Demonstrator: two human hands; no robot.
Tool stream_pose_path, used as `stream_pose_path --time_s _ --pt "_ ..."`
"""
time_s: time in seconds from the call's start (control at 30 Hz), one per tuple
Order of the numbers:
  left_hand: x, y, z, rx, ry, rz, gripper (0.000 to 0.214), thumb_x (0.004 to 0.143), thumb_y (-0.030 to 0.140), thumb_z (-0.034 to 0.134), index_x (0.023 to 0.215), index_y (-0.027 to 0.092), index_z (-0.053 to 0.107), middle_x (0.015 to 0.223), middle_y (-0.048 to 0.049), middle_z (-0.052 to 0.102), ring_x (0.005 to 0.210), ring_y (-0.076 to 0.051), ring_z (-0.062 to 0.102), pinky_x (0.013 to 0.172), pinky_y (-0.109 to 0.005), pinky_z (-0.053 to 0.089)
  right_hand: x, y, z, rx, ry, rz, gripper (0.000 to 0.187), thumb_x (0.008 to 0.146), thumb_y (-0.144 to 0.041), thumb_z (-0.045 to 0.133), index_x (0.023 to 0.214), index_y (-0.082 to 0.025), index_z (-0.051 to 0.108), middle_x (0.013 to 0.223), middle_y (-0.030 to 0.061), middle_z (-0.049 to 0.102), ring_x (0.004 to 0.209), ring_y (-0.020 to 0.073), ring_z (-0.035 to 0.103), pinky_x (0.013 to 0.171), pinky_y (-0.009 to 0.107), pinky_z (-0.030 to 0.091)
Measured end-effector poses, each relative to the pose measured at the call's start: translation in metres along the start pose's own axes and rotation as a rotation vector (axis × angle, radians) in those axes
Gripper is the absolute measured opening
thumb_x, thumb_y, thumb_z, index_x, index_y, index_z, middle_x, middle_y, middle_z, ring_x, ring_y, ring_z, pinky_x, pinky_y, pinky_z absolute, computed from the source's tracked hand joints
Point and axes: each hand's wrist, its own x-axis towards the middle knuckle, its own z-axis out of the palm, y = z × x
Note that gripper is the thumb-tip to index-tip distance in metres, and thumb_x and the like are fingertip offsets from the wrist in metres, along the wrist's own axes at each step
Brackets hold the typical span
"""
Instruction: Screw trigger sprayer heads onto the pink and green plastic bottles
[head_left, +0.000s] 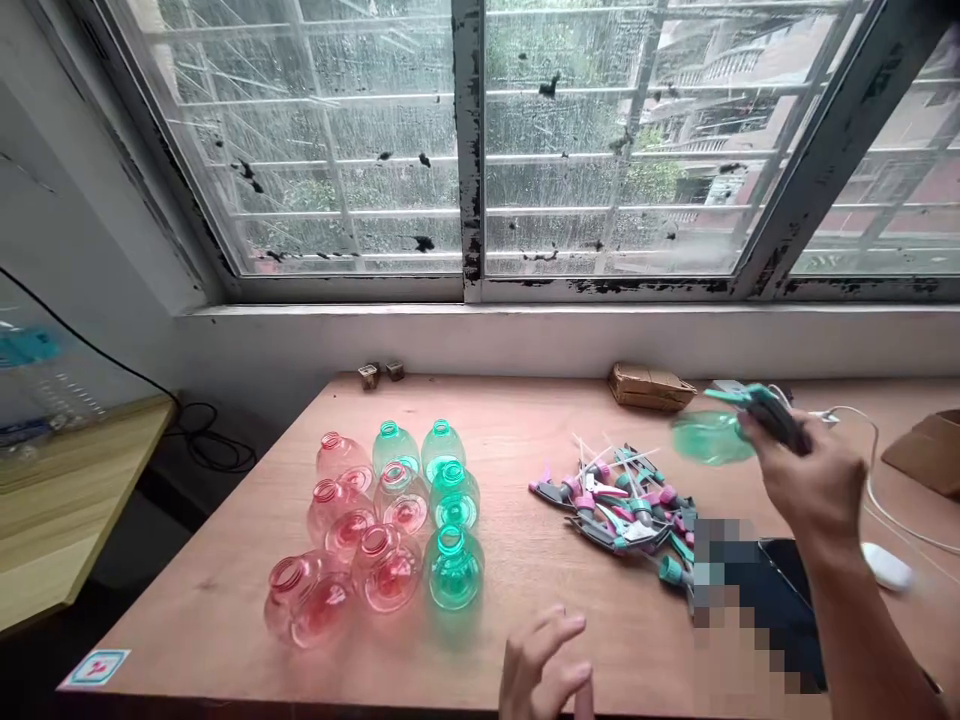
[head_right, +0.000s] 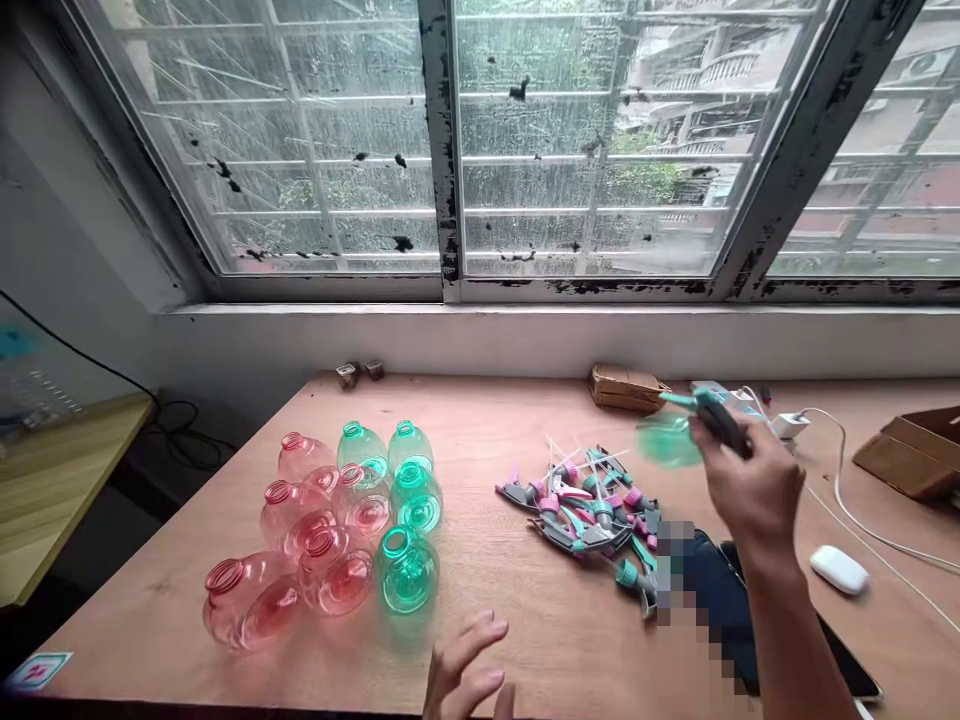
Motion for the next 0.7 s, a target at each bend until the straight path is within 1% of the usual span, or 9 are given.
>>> stream_pose_path --time_s 0.07,0.1,0.17,0.2,0.27,0.37,0.47,0.57,0.7 --pt "0.012 0.001 0.010 0.022 -0.042 0.045 0.049 0.091 0.021 0.060 0.135 0.023 0.040 0.119 -0.0183 0.069 0.121 -0.032 0.062 0.091 -0.050 0.058 -0.049 -0.027 -0.020 0.009 -0.091 0.033 0.028 0.079 -0.059 0.066 0.082 -0.031 0.068 0.052 0.0002 0.057 0.054 0.0293 0.057 0.048 0.037 0.041" --pt "0.016 0.001 0.015 0.051 -0.069 0.064 0.057 0.090 0.029 0.063 0.139 0.018 0.037 0.125 -0.0222 0.065 0.128 -0.035 0.056 0.096 -0.053 0.054 -0.072 -0.039 -0.027 0.070 -0.126 0.078 0.030 0.076 -0.059 0.068 0.081 -0.030 0.069 0.053 0.0001 0.061 0.053 0.0290 0.060 0.047 0.037 0.044" --pt "0.021 0.001 0.023 0.145 -0.133 0.094 0.073 0.086 0.042 0.066 0.144 0.011 0.034 0.132 -0.0256 0.060 0.135 -0.039 0.048 0.104 -0.057 0.046 -0.111 -0.057 -0.035 0.252 -0.242 0.177 0.033 0.079 -0.057 0.067 0.088 -0.025 0.072 0.070 0.0029 0.073 0.065 0.0306 0.069 0.052 0.035 0.053" --pt "0.022 0.000 0.026 0.195 -0.164 0.100 0.076 0.085 0.045 0.067 0.145 0.010 0.035 0.133 -0.0252 0.060 0.135 -0.039 0.047 0.107 -0.057 0.044 -0.126 -0.062 -0.037 0.320 -0.279 0.226 0.034 0.080 -0.055 0.067 0.089 -0.023 0.073 0.074 0.0039 0.076 0.069 0.0310 0.071 0.053 0.034 0.056" --pt "0.022 -0.003 0.027 0.258 -0.224 0.105 0.070 0.087 0.046 0.063 0.143 0.010 0.040 0.132 -0.0235 0.061 0.133 -0.038 0.049 0.107 -0.055 0.044 -0.144 -0.066 -0.040 0.393 -0.337 0.274 0.031 0.082 -0.052 0.066 0.084 -0.021 0.073 0.073 0.0043 0.076 0.068 0.0298 0.073 0.052 0.031 0.057" --pt "0.024 -0.009 0.018 0.226 -0.291 0.109 0.060 0.090 0.045 0.052 0.137 0.008 0.047 0.126 -0.0228 0.063 0.124 -0.034 0.058 0.097 -0.046 0.051 -0.152 -0.061 -0.046 0.397 -0.451 0.221 0.029 0.083 -0.050 0.066 0.080 -0.022 0.073 0.067 0.0028 0.072 0.063 0.0266 0.071 0.053 0.027 0.058" --pt "0.031 -0.012 0.004 0.198 -0.401 0.142 0.045 0.092 0.035 0.047 0.130 0.010 0.051 0.114 -0.0179 0.069 0.105 -0.028 0.068 0.086 -0.036 0.057 -0.152 -0.051 -0.050 0.374 -0.576 0.113 0.027 0.080 -0.049 0.068 0.083 -0.023 0.074 0.072 0.0031 0.073 0.066 0.0273 0.072 0.057 0.028 0.061" --pt "0.038 -0.009 -0.006 0.220 -0.495 0.156 0.035 0.091 0.022 0.049 0.124 0.014 0.052 0.107 -0.0126 0.072 0.092 -0.024 0.071 0.076 -0.031 0.058 -0.150 -0.042 -0.049 0.382 -0.657 0.060 0.026 0.079 -0.049 0.069 0.084 -0.024 0.075 0.079 0.0046 0.076 0.073 0.0300 0.074 0.059 0.030 0.063" --pt "0.043 -0.002 -0.011 0.219 -0.638 0.111 0.033 0.087 0.021 0.057 0.119 0.017 0.052 0.100 -0.0079 0.073 0.085 -0.023 0.071 0.064 -0.027 0.057 -0.150 -0.036 -0.048 0.446 -0.760 0.053 0.026 0.083 -0.045 0.067 0.089 -0.022 0.075 0.083 0.0062 0.077 0.075 0.0286 0.075 0.064 0.028 0.063"
